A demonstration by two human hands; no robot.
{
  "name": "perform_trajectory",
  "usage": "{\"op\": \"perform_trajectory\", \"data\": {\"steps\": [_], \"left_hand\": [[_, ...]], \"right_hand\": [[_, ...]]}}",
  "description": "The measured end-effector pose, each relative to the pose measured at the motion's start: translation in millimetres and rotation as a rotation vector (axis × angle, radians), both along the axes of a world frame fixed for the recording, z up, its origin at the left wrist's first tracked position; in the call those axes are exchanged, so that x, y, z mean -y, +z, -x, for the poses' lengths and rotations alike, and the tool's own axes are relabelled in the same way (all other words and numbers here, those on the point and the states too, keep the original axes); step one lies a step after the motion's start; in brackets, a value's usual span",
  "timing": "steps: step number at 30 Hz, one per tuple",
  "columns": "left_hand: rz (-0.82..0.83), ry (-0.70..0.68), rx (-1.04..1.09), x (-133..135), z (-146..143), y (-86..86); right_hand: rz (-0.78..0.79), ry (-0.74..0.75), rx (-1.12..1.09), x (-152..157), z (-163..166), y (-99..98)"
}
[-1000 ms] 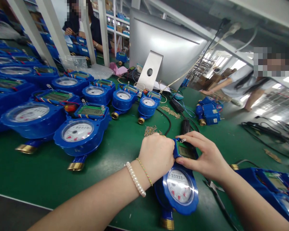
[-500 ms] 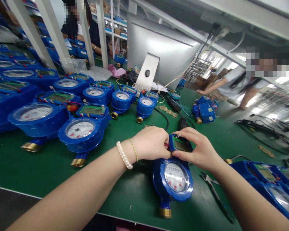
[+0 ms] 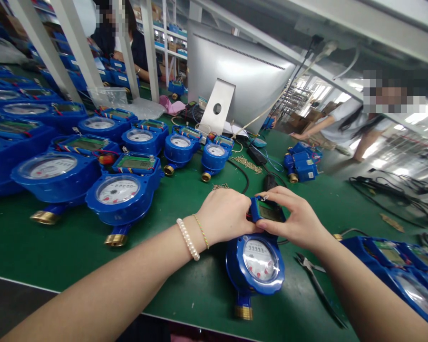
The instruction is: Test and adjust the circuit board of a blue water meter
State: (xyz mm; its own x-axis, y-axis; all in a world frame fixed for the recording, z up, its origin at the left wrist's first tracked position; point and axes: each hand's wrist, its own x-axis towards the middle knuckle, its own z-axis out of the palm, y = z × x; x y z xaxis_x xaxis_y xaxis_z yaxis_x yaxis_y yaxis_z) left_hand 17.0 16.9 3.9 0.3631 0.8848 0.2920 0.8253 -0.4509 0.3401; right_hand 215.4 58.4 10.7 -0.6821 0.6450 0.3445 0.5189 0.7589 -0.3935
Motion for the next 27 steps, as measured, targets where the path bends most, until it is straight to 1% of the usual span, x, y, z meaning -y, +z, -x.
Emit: {"op": "perform_trajectory", "data": {"steps": [5,9,17,22,27], "left_hand": [[-0.015,0.043,-0.021,-3,-5,-3.1],[-0.027,0.059,-0.035,-5,-10,-1.8],[0.015,0.113,-0.057,-1,-15,1.2],[0.039,0.111,-0.037,0,-13,-1.6],[0.054,0.099,0.004,1,-10,-3.6]], "right_hand": [[-0.019,0.018,-0.006,-1,2,5.9],[-0.034,0.02,-0.003,-2,3,8.1],[-0.052,0.008,0.0,0,4,7.5],[-0.052,0.003,0.014,2,5,6.6],[-0.088,0.003,0.041,6,6,0.6]]}}
